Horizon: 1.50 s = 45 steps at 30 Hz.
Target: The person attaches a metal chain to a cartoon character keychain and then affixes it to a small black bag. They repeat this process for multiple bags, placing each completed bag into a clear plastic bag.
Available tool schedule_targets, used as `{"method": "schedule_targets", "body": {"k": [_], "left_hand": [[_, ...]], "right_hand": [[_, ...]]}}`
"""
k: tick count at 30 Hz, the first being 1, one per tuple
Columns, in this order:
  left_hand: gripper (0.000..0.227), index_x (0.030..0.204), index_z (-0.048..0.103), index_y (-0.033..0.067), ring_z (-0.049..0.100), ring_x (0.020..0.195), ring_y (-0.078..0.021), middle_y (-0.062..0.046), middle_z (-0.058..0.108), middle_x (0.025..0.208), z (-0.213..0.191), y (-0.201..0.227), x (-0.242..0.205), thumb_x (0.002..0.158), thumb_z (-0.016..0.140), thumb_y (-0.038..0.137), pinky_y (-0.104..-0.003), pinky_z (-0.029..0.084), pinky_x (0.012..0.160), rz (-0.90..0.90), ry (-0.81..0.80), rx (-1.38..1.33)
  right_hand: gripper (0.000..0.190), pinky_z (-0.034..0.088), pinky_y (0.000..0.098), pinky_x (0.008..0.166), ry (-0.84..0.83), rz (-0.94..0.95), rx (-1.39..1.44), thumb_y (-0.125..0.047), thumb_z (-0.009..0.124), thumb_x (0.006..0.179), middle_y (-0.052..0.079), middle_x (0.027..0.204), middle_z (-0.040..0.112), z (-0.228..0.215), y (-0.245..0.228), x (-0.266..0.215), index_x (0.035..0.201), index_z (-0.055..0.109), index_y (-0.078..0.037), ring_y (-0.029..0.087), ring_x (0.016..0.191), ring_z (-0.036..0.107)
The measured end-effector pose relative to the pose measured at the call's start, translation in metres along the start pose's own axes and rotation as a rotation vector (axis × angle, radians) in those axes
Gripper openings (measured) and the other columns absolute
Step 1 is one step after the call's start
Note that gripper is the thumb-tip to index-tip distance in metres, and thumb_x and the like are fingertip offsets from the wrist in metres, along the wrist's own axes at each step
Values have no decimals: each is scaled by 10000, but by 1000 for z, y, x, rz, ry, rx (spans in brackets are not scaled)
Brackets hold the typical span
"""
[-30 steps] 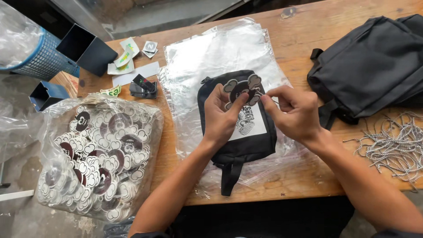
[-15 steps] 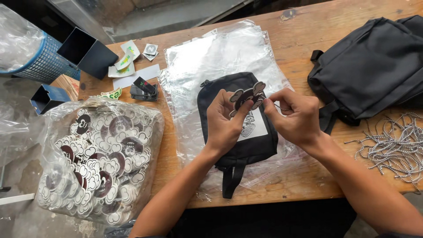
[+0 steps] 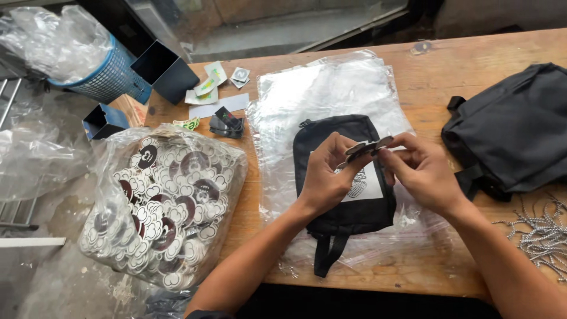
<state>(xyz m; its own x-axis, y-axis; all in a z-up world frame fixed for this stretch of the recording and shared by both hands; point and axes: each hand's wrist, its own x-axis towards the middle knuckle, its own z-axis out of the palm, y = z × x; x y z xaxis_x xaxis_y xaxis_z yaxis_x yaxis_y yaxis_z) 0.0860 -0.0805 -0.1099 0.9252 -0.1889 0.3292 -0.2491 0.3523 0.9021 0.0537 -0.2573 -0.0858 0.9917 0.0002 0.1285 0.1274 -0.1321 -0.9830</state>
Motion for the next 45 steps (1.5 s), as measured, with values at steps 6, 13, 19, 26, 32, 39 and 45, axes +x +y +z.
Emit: {"method": "schedule_targets", "body": {"k": [6, 13, 19, 26, 32, 39, 45], "left_hand": [[338, 795, 411, 155, 544, 794, -81, -5, 595, 868, 1, 27, 2, 918, 720, 93, -231, 445, 726, -41, -104, 70], [320, 810, 424, 145, 603, 865, -108, -32, 621, 924, 0, 27, 0, 921, 717, 80, -239, 492, 770, -14, -119, 46], [339, 808, 392, 128, 665, 924, -162, -92, 652, 958, 3, 30, -4, 929, 696, 38, -268, 577, 846, -32, -136, 60], [222, 836, 520, 135, 658, 867, -150, -17, 689, 967, 2, 35, -7, 961, 696, 187, -286, 500, 813, 119, -181, 239], [262, 873, 444, 119, 634, 827, -204, -49, 674, 971, 2, 26, -7, 960, 688, 80, -332, 481, 785, 284, -248, 268], [290, 1033, 472, 139, 527, 962, -238, -68, 556, 1037, -13, 35, 3, 838, 678, 77, -355, 431, 918, 248, -628, 545], [233, 973, 545, 116, 582, 948, -271, -89, 622, 965, -40, 70, 18, 741, 527, 99, -394, 462, 837, -68, -769, 925]], "right_hand": [[89, 254, 230, 436, 18, 148, 391, -60, 646, 969, 84, 612, 514, -12, 24, -4, 1057, 639, -54, 129, 557, 549], [74, 199, 205, 407, 11, 218, 637, -89, 589, 992, 48, 587, 433, -7, 17, -4, 1014, 632, -145, 68, 458, 345], [72, 166, 245, 455, 180, 193, 470, -85, 518, 1053, 49, 591, 353, 4, 1, -2, 1036, 491, -149, 85, 478, 286], [128, 308, 238, 492, 371, 11, 103, -92, 468, 1176, 106, 836, 488, 6, -4, -5, 1153, 344, -112, 118, 630, 410], [111, 329, 212, 513, 506, -6, 232, -162, 475, 1198, 53, 903, 521, 6, -4, -3, 1138, 382, -153, 84, 585, 380], [193, 446, 198, 607, 385, -179, 238, -287, 560, 1158, 82, 964, 622, -7, -10, -11, 1076, 479, -132, 100, 694, 530], [85, 574, 249, 754, 90, -318, -510, -3, 741, 984, 104, 929, 723, -32, -21, -22, 1048, 687, 8, 138, 766, 689]]}}
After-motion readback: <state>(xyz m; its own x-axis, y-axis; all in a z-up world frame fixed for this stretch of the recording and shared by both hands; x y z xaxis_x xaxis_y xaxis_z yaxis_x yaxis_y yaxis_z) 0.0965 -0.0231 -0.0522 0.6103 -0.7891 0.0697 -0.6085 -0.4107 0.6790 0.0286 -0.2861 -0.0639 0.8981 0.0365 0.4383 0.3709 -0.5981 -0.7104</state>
